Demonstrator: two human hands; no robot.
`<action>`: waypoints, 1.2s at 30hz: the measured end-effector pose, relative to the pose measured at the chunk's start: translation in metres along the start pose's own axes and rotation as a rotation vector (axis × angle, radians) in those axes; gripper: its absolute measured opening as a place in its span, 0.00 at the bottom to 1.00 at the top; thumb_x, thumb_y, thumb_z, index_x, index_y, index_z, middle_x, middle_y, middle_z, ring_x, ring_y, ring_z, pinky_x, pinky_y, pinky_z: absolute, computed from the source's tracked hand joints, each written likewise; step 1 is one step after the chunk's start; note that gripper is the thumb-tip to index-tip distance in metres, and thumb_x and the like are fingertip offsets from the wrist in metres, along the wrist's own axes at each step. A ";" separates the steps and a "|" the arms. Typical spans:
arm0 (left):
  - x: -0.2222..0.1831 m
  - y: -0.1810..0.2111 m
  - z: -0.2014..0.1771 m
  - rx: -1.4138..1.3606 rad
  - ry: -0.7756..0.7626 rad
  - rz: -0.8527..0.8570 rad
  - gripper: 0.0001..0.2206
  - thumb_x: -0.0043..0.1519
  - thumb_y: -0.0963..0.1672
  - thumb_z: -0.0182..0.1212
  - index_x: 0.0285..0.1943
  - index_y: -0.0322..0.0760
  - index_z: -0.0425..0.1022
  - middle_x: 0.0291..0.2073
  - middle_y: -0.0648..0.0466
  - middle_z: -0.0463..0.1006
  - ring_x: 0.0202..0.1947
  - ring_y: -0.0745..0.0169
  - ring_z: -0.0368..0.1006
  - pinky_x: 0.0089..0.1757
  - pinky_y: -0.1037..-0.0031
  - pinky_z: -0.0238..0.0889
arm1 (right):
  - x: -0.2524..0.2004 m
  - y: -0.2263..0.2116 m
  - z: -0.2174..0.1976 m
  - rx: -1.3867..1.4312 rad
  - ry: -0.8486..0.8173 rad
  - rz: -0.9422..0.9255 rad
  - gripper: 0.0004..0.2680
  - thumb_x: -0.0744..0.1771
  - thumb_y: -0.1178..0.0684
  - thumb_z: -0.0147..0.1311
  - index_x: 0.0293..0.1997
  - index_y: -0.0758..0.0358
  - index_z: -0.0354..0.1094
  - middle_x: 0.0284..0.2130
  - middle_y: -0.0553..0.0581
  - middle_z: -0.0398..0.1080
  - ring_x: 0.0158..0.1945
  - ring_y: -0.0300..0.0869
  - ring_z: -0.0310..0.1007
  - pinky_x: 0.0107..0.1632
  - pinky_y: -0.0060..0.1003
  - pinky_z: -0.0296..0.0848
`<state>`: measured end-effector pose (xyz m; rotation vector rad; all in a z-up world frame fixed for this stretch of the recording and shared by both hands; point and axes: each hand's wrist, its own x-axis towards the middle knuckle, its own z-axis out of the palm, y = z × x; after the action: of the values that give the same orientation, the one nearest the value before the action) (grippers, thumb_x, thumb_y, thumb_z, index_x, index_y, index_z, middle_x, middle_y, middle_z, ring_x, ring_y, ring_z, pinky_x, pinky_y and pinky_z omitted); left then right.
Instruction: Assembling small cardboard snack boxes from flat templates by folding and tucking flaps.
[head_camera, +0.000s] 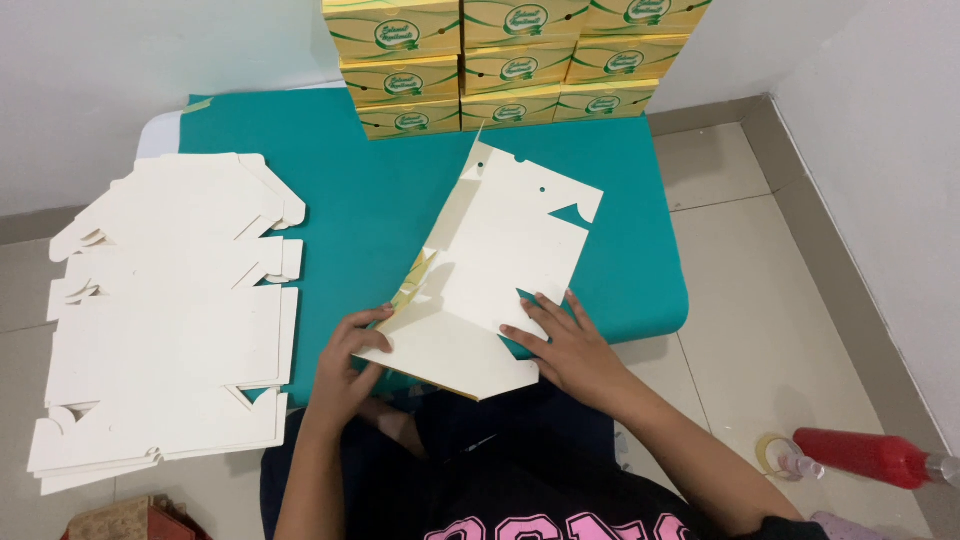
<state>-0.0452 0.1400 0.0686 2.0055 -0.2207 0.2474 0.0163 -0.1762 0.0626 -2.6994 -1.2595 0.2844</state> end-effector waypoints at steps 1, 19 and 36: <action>0.004 -0.006 0.001 -0.001 -0.004 0.005 0.05 0.57 0.38 0.57 0.31 0.42 0.70 0.48 0.54 0.73 0.57 0.41 0.67 0.56 0.43 0.59 | 0.000 -0.001 0.003 -0.001 0.004 0.006 0.22 0.65 0.54 0.47 0.68 0.44 0.47 0.63 0.65 0.51 0.68 0.58 0.42 0.65 0.64 0.37; 0.057 -0.021 0.013 -0.012 0.362 -0.195 0.26 0.66 0.41 0.46 0.72 0.36 0.41 0.68 0.42 0.45 0.69 0.38 0.38 0.64 0.50 0.38 | 0.068 -0.039 0.019 -0.001 0.454 -0.165 0.10 0.69 0.53 0.40 0.55 0.59 0.60 0.44 0.60 0.66 0.49 0.52 0.69 0.47 0.44 0.71; 0.008 0.002 0.052 0.667 0.162 -0.362 0.20 0.68 0.46 0.42 0.68 0.33 0.58 0.63 0.45 0.64 0.66 0.50 0.54 0.64 0.50 0.28 | 0.154 -0.041 0.011 0.125 0.415 0.056 0.16 0.66 0.52 0.49 0.61 0.62 0.56 0.54 0.62 0.57 0.59 0.55 0.57 0.54 0.47 0.65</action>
<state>-0.0342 0.0918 0.0499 2.6161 0.3768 0.2713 0.0801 -0.0307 0.0444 -2.5121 -1.0099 -0.1796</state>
